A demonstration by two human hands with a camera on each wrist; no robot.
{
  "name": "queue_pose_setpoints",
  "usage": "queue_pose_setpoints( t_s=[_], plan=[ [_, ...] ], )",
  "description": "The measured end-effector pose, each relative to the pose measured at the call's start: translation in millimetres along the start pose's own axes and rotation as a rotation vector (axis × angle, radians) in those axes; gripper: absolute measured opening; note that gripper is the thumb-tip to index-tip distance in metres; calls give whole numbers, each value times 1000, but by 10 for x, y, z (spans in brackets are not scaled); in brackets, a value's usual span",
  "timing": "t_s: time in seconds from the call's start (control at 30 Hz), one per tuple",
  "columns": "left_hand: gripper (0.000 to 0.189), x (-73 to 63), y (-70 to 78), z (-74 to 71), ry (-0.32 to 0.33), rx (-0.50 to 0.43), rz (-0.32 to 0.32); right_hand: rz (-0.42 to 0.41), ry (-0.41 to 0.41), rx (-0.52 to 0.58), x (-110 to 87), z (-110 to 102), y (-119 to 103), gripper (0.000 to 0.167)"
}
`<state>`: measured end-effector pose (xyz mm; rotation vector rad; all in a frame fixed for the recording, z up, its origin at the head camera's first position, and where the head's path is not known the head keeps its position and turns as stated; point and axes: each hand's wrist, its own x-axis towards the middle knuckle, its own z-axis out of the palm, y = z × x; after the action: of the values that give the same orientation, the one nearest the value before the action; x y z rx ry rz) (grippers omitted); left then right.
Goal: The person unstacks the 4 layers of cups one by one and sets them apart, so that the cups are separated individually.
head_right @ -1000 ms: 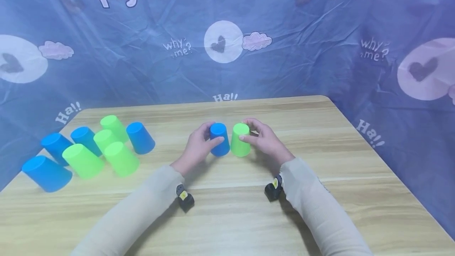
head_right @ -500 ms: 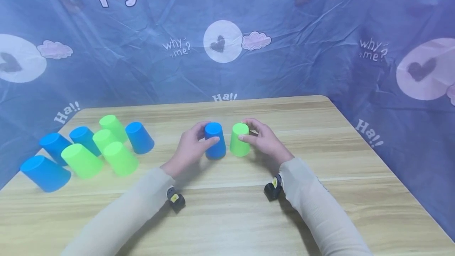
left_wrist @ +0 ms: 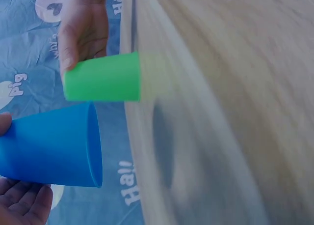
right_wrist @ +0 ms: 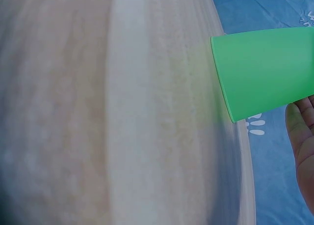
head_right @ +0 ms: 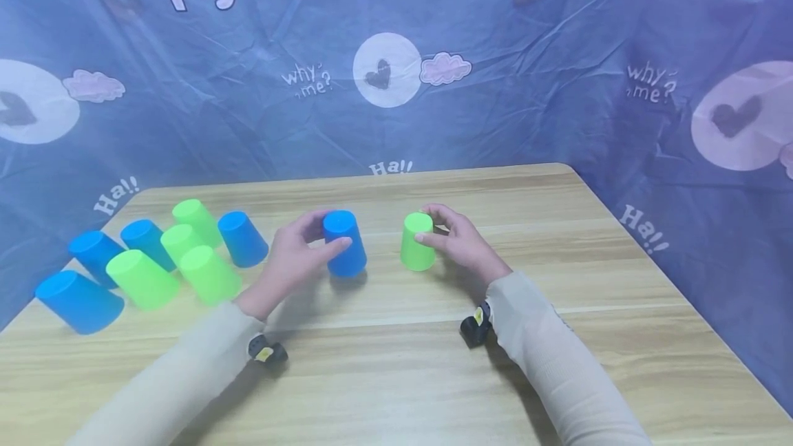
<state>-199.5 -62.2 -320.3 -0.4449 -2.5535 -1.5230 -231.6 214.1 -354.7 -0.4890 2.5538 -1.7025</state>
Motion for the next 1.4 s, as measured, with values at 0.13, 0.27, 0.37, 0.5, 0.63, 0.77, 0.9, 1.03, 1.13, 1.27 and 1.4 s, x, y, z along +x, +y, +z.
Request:
queue_pose_setpoints(
  t_s=[0.13, 0.27, 0.37, 0.5, 0.63, 0.77, 0.9, 1.03, 1.13, 1.27, 1.4],
  plan=[
    [47, -37, 8, -181, 40, -2, 35, -2, -1, -3, 0, -2, 2, 42],
    [48, -76, 23, -358, 124, 8, 86, -4, -2, -1, 1, -5, 4, 42],
    [48, -109, 36, -493, 204, 26, 99, -3, -2, 5, 2, -7, 4, 42],
    [45, -160, 61, -692, 310, 15, 63, -2, -3, 9, 3, -8, 2, 43],
    [42, -228, 94, -900, 419, 20, 65, -7, -2, 8, 8, -9, 4, 42],
    [40, -302, 97, -1099, 529, 45, 96, -14, -4, 2, 15, -8, 10, 42],
    [39, -379, 40, -1288, 620, 75, 79, -17, -4, 4, 16, -7, 10, 41],
    [40, -466, -40, -1461, 688, 125, 19, -17, -3, 13, 11, -5, 0, 41],
    [40, -529, -107, -1562, 723, 142, -38, -17, -3, 12, 7, -6, -7, 42],
    [40, -623, -197, -1645, 760, 148, -71, -18, -2, 5, 9, -4, -8, 42],
    [38, -707, -280, -1698, 811, 154, -80, -15, -1, 3, 9, -2, -7, 42]
  ],
)
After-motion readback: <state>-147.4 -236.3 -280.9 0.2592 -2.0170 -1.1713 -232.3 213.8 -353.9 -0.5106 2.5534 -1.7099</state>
